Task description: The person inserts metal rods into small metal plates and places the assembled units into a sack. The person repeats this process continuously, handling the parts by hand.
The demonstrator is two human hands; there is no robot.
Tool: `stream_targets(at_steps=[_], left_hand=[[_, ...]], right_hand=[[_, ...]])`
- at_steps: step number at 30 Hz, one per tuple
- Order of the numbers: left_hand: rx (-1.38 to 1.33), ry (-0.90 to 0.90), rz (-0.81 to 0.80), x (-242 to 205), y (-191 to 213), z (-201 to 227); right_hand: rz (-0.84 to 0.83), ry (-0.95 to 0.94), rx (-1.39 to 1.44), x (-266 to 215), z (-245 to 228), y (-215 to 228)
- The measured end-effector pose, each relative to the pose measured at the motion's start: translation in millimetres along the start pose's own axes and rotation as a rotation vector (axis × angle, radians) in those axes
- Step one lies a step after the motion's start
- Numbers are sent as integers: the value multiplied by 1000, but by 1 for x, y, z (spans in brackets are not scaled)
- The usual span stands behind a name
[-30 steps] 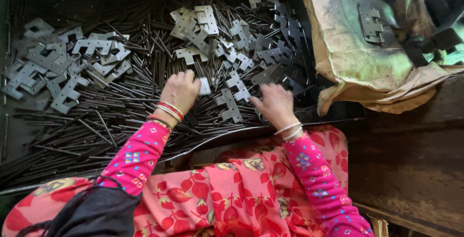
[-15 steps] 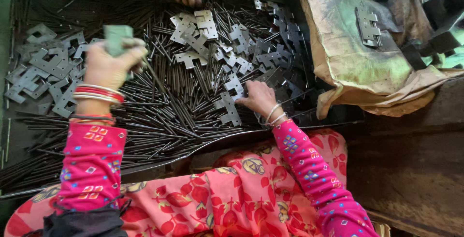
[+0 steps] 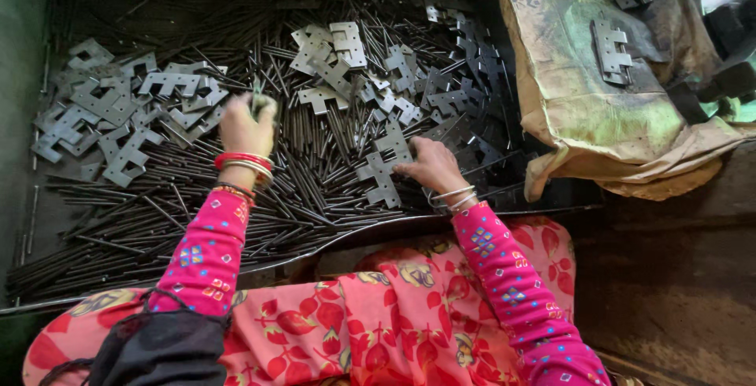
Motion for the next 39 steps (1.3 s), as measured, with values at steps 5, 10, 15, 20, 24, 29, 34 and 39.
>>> stream_targets(at_steps=[5,10,15,20,24,29,34,39], left_hand=[[555,-415,-223,0,27,10],[546,34,-247,-1,20,3],[641,232,-414,5,27,7],[-614,430,-364,11,53,49],[-1134,540,-448,-4,47,92],[-1281,632,-634,-37,-1,115],[-1382,730,-689,-66,-34,120],[-1098,786,-496,-68,-27,119]], right_hand=[[143,111,218,-4,-5,4],[198,107,223,-8,-12,9],[177,99,217,-12,-14,10],[227,113,411,-12,-14,19],[262,-1,968,-15,-20,28],[463,91,1002,-33,-55,46],[572,326,499,-56,-111,53],[493,187,774,-71,-108,44]])
Point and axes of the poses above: each hand's wrist, its own x-axis towards the middle knuckle, its own y-axis out of the back of the hand, z = x × y, the point moved 1 cm from there along x, towards the middle knuckle, and after that the axes turned 11 degrees about -x, right-handed, at the moved point
